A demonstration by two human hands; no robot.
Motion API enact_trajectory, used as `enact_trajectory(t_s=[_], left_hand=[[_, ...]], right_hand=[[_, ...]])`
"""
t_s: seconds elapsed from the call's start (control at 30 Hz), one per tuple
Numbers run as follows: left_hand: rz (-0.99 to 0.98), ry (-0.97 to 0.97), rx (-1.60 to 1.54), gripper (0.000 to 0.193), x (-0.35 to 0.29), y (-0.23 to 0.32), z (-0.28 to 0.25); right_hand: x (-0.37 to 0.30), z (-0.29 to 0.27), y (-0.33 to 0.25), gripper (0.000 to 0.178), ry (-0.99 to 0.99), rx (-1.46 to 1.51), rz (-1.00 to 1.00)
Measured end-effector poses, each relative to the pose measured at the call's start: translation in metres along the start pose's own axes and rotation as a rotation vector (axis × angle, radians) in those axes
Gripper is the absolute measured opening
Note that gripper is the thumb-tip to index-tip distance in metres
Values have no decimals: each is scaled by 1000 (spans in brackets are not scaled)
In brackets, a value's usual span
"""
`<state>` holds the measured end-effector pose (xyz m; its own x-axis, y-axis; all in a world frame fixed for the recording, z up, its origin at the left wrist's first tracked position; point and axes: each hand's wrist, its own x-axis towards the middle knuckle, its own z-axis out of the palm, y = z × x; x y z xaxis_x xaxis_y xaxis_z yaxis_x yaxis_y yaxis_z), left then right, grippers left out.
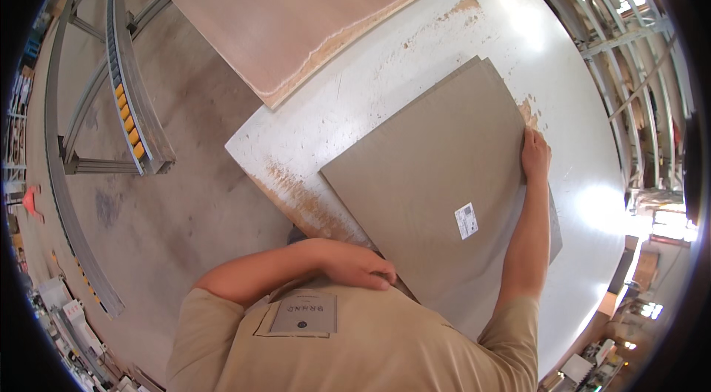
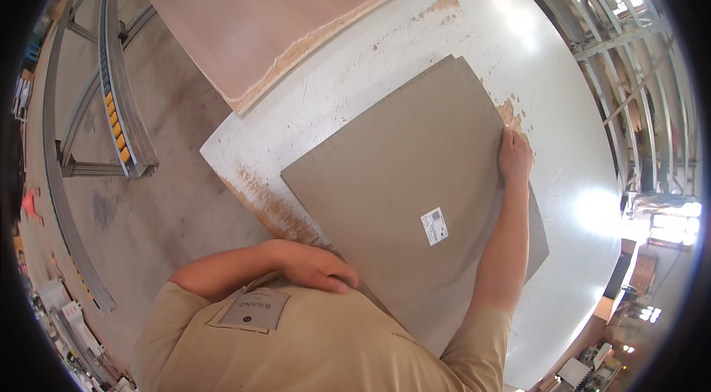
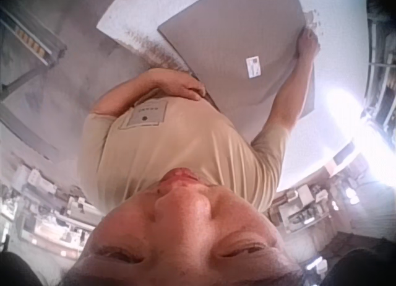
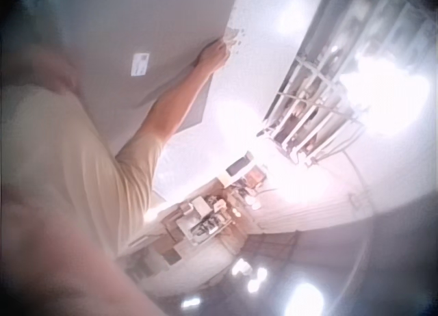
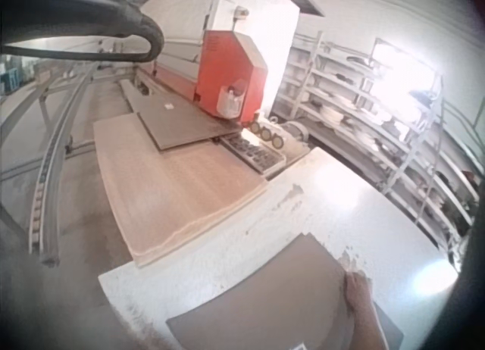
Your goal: The person repeatedly picks up flat rectangular panels from a workbench and stacks them on the floor. The person handles the panels one at a time, aligning them before placing them down.
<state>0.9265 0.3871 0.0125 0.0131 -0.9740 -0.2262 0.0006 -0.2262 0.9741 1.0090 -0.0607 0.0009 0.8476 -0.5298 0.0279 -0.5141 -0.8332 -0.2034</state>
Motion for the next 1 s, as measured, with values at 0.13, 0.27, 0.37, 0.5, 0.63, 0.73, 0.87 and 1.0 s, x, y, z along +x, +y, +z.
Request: enact_trajectory(t_s=[0.13,0.27,0.37,0.5,0.63,0.73,0.87,1.0], left_hand=[[-59,197,64,40,-76,29,-57],[169,1247,32,35,-131,18,-178],[-36,1464,590,54,-122,-5,-288],[-271,1480,1312,59,-74,-30,-359],[-245,1303,1313,59,-40,-37,-358],[-78,1109,1180,57,-40,-33,-344],[232,943,1018,53,-49,-25,-325],[289,1206,812,49,-56,-20,-315]], right_hand=[[-5,1,-3,39,42,60,-7],[-10,-6,-51,40,341,215,-334],[-11,-3,-122,57,304,479,-523],[4,22,-226,53,36,983,-211],[25,51,-287,73,-157,1034,49],[34,66,-315,75,-214,1255,133],[36,73,-335,34,-369,1707,364],[26,64,-331,31,-307,1638,481]])
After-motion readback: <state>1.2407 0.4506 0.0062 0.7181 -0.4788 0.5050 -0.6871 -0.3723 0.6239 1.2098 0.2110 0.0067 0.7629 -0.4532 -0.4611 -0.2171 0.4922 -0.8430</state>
